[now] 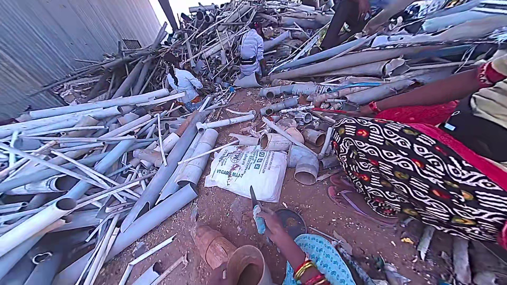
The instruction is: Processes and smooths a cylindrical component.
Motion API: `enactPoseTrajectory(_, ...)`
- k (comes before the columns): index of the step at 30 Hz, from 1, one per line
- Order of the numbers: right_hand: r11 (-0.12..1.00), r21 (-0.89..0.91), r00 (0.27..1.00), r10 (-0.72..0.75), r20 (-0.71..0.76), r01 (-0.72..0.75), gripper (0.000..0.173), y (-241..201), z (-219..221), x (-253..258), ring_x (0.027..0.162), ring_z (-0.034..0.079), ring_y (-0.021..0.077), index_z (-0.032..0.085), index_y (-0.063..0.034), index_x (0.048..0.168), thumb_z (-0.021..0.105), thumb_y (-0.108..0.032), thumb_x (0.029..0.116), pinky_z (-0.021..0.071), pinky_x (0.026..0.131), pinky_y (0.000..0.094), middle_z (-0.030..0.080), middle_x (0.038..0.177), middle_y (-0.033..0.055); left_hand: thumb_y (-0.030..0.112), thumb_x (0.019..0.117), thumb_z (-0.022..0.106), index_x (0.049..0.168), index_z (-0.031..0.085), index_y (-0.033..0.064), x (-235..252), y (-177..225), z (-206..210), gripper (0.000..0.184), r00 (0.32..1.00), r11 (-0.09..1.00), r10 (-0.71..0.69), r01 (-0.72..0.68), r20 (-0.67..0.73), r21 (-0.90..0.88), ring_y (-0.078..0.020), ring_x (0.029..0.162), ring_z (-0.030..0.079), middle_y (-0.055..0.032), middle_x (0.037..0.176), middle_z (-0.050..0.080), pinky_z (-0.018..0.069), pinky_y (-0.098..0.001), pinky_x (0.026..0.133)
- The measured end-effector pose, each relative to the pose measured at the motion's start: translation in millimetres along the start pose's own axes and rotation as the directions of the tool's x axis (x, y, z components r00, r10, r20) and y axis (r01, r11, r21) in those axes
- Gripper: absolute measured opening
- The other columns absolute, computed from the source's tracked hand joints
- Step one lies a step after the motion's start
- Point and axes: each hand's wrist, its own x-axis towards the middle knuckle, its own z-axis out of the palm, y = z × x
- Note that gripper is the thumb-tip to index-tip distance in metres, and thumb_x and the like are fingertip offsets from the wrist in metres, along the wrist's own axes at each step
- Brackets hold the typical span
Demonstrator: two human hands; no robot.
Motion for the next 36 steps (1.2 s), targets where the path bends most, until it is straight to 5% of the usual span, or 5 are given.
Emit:
enactPoseTrajectory(7,0.73,-0.611,0.946,-0.157,0.284,0.305,0.05,-22.4,-5.9,-70.8,0.071,0.061,0.0069,0.044,0.0036,0.143,0.054,0.008,0.094,0.0515,0.059,0.0227,0.062,0.121,0.014,0.009,0.1022,0.057,0.148,0.048,0.0029,-11.0,-21.4,-13.6,0.047,0.988,0.985,-0.05,0.025,0.146,0.17,-0.0406,0.117,0.062,-0.0282,0.132,0.06,0.0469,-0.0556,0.101)
enactPoseTrajectory(17,-0.007,-0.558,0.524,-0.331,0.785,0.83,0.024,-116.9,-74.5,-213.6,0.108,0.067,0.0048,0.071,0.0008,0.116,0.064,-0.014,0.0983,0.0525,0.096,0.0206,0.073,0.115,0.0069,-0.001,0.0988,0.054,0.152,0.042,0.0043,-18.5,-17.4,-25.7,0.055,0.94,0.933,-0.014,-0.111,0.342,0.341,-0.048,0.124,0.058,-0.03,0.136,0.058,0.0431,-0.0632,0.102)
enactPoseTrajectory(22,0.008,-0.645,0.644,-0.064,0.762,0.764,0.038,-122.3,-6.7,-228.7,0.104,0.071,0.0277,0.066,0.0173,0.102,0.069,-0.013,0.0782,0.0545,0.093,0.0307,0.071,0.104,0.0279,-0.005,0.0982,0.05,0.158,0.032,0.0007,-21.8,-16.1,-37.6,0.063,0.946,0.882,-0.038,-0.12,0.323,0.456,-0.0561,0.13,0.049,-0.0383,0.14,0.05,0.0355,-0.068,0.105)
enactPoseTrajectory(26,-0.068,-0.532,0.536,0.138,0.833,0.844,0.018,-55.7,-12.6,-248.0,0.094,0.072,0.0248,0.071,0.0037,0.108,0.059,-0.007,0.1002,0.0542,0.08,0.0244,0.073,0.104,0.0243,-0.002,0.0973,0.055,0.158,0.034,0.0096,-18.7,-22.5,-25.3,0.065,0.935,0.863,-0.089,-0.1,0.343,0.495,-0.0509,0.126,0.055,-0.0319,0.135,0.057,0.0432,-0.0659,0.1)
enactPoseTrajectory(36,-0.087,-0.475,0.483,0.17,0.859,0.876,0.023,42.8,-33.8,-222.6,0.069,0.071,0.0271,0.074,-0.0035,0.112,0.064,-0.008,0.0913,0.0573,0.055,0.0329,0.072,0.095,0.0175,-0.006,0.0964,0.053,0.16,0.033,0.0185,-33.9,-25.2,-13.4,0.071,0.923,0.829,-0.178,-0.045,0.34,0.557,-0.052,0.12,0.059,-0.0311,0.129,0.061,0.0473,-0.0643,0.096)
